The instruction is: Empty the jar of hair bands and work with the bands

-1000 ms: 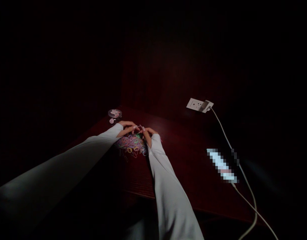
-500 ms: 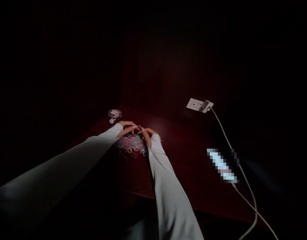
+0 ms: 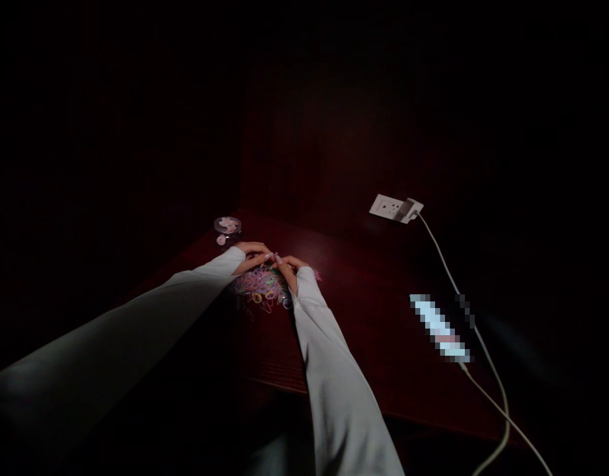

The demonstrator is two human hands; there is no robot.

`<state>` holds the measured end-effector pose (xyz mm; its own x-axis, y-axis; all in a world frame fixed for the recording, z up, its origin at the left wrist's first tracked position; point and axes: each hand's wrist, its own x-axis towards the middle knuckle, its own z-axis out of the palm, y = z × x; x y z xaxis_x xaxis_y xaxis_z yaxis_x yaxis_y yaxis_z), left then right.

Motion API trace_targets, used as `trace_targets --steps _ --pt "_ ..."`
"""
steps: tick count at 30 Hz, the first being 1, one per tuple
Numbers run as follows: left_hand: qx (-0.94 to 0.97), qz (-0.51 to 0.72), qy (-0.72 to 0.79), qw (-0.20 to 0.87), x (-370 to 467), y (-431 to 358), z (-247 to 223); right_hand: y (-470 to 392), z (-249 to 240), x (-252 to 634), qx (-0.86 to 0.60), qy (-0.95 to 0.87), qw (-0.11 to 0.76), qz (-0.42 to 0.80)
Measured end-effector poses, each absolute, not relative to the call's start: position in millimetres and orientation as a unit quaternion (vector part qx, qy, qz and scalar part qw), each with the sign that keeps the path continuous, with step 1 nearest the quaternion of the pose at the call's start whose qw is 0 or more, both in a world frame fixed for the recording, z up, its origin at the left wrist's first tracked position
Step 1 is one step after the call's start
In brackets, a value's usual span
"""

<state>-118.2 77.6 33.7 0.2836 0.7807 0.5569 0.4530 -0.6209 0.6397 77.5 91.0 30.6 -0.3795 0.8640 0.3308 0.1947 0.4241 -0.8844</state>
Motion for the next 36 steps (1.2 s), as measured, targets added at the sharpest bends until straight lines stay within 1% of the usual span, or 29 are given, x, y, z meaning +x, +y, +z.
trace_targets --steps 7,13,17,27,36 --pt "0.790 0.426 0.403 0.179 -120 75 37 85 34 78 -0.369 -0.727 0.404 0.414" --pt "0.747 0.453 0.440 0.207 -117 85 26 85 34 78 -0.365 -0.730 0.405 0.412" --pt "0.726 0.449 0.464 0.235 -116 93 22 87 30 76 -0.374 -0.732 0.400 0.405" --pt "0.701 0.456 0.422 0.349 -118 91 28 94 23 76 -0.372 -0.736 0.397 0.403" --pt "0.691 0.470 0.394 0.383 -117 91 29 92 24 76 -0.373 -0.739 0.399 0.394"
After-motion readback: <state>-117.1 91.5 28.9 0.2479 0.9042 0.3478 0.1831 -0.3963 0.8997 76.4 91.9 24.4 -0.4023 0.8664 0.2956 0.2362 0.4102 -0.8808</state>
